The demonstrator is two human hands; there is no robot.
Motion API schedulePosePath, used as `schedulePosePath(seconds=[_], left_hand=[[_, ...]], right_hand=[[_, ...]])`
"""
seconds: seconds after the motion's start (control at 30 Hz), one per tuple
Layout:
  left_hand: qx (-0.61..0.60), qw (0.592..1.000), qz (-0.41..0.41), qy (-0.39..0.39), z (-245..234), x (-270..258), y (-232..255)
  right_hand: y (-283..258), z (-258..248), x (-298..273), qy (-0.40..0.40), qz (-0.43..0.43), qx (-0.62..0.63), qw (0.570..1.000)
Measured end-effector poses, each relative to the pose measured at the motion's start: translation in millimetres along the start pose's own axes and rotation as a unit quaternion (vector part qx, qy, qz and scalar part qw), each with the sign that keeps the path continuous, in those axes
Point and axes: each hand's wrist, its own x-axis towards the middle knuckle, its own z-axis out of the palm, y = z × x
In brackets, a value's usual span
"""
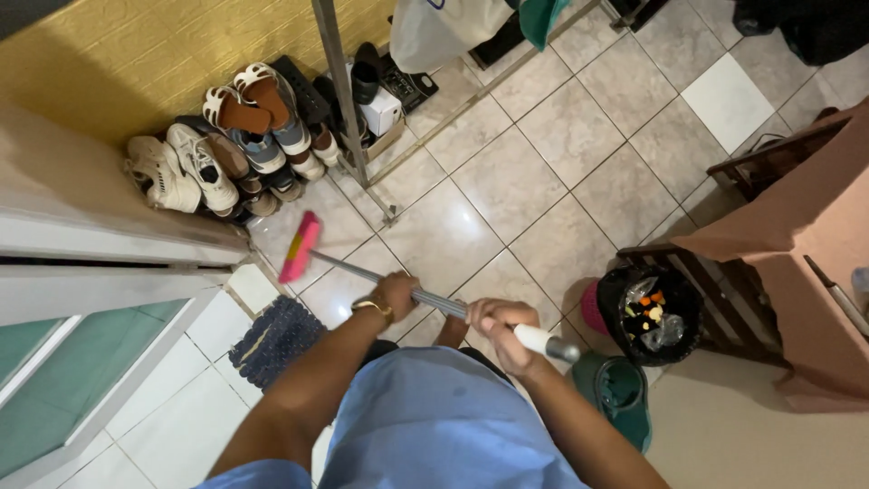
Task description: Sweeping the tiled floor using a pink broom to collect debris.
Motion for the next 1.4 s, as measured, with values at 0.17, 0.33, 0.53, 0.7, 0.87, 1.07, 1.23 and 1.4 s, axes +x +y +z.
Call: schedulePosePath(seconds=[0.17,0.33,0.53,0.7,0.87,1.07,1.23,1.4], left_hand=[[-0.047,0.995,0.081,0.039,27.2,-4.3,50.8],[-0.054,0.991,0.112,-0.056,-26.6,-23.6,93.9],[0.018,0.991,0.133,-0.024,-49.3,-22.3,22.8],[0.047,0.998,0.026,0.03,-15.0,-13.6,-68.8],[-0.01,0.999,0.029,0.031,19.6,-6.8,-28.2],[-0.023,0.995,0.098,-0.008,5.8,-10.3,80.0],[-0.006,0.991,0.131,-0.01,-23.6,-26.7,115.6],[0.026,0.994,0.105,-0.01,-22.4,-15.8,54.5]], right_hand=[[-48.6,-8.0,-12.8,-0.002,0.025,-0.08,0.996],[-100.3,-4.9,0.9,-0.05,0.032,-0.081,0.995],[-64.9,13.0,26.9,-0.08,-0.012,-0.029,0.996],[-2.8,33.8,30.1,-0.116,-0.03,-0.064,0.991],[-19.8,24.4,18.9,-0.097,-0.001,-0.104,0.99],[-85.0,-0.1,-5.8,-0.048,0.022,-0.139,0.989],[-117.0,-2.4,-8.2,-0.045,0.011,-0.139,0.989],[-80.9,9.0,1.4,-0.025,-0.01,-0.08,0.996]])
